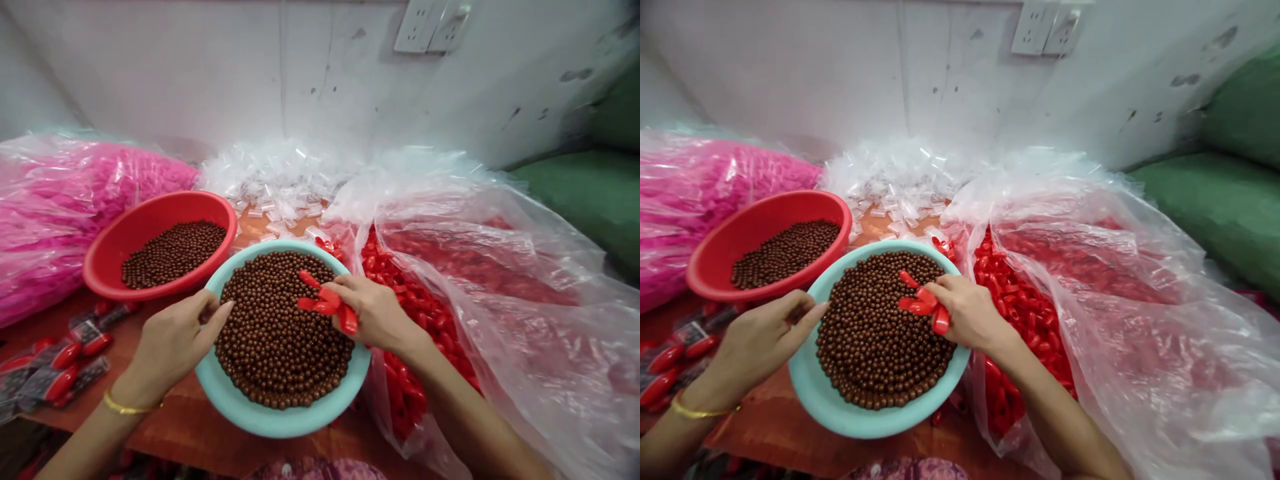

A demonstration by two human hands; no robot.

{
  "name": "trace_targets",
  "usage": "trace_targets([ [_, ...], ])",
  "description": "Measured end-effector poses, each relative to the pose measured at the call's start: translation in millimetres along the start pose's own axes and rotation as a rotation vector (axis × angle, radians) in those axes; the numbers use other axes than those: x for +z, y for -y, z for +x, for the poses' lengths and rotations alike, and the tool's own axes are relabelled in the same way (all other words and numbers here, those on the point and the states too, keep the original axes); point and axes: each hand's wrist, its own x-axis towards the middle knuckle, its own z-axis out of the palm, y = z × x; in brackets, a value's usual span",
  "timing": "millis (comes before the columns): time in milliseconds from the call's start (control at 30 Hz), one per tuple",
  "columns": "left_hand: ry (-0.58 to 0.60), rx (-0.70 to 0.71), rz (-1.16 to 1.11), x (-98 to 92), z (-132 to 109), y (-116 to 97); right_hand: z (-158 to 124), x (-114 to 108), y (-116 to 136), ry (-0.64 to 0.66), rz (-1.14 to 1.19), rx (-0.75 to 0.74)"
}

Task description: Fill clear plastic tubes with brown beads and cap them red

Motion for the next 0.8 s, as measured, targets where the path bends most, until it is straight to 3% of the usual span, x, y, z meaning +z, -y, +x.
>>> trace_targets([
  [100, 0.055, 0.171, 0.081, 8.2, 23.8, -15.5, 16.8, 2.1, 4.6, 0.215, -0.019, 0.007],
  [167, 0.097, 0.266, 0.140, 13.7, 37.3, -22.2, 23.5, -1.0, -2.3, 0.265, -0.051, 0.056],
  [300, 0.157, 0.345, 0.212, 22.7, 61.2, -28.6, 24.8, -11.9, -22.2, 0.206, -0.070, 0.153],
  [433, 0.110, 0.336, 0.216, 30.0, 94.5, -31.7, 23.8, -15.7, -30.5, 0.254, 0.052, 0.031],
  [567, 0.102, 0.244, 0.123, 37.6, 144.0, -37.5, 38.3, -16.8, -56.3, 0.121, 0.236, -0.017],
  [667, 0.244, 0.194, 0.022, 47.4, 182.6, -52.4, 61.5, -13.2, -90.2, 0.121, 0.203, 0.025],
  [800, 0.502, 0.261, -0.032, 69.4, 219.7, -92.2, 90.0, 6.6, -117.2, 0.391, -0.026, 0.026],
])
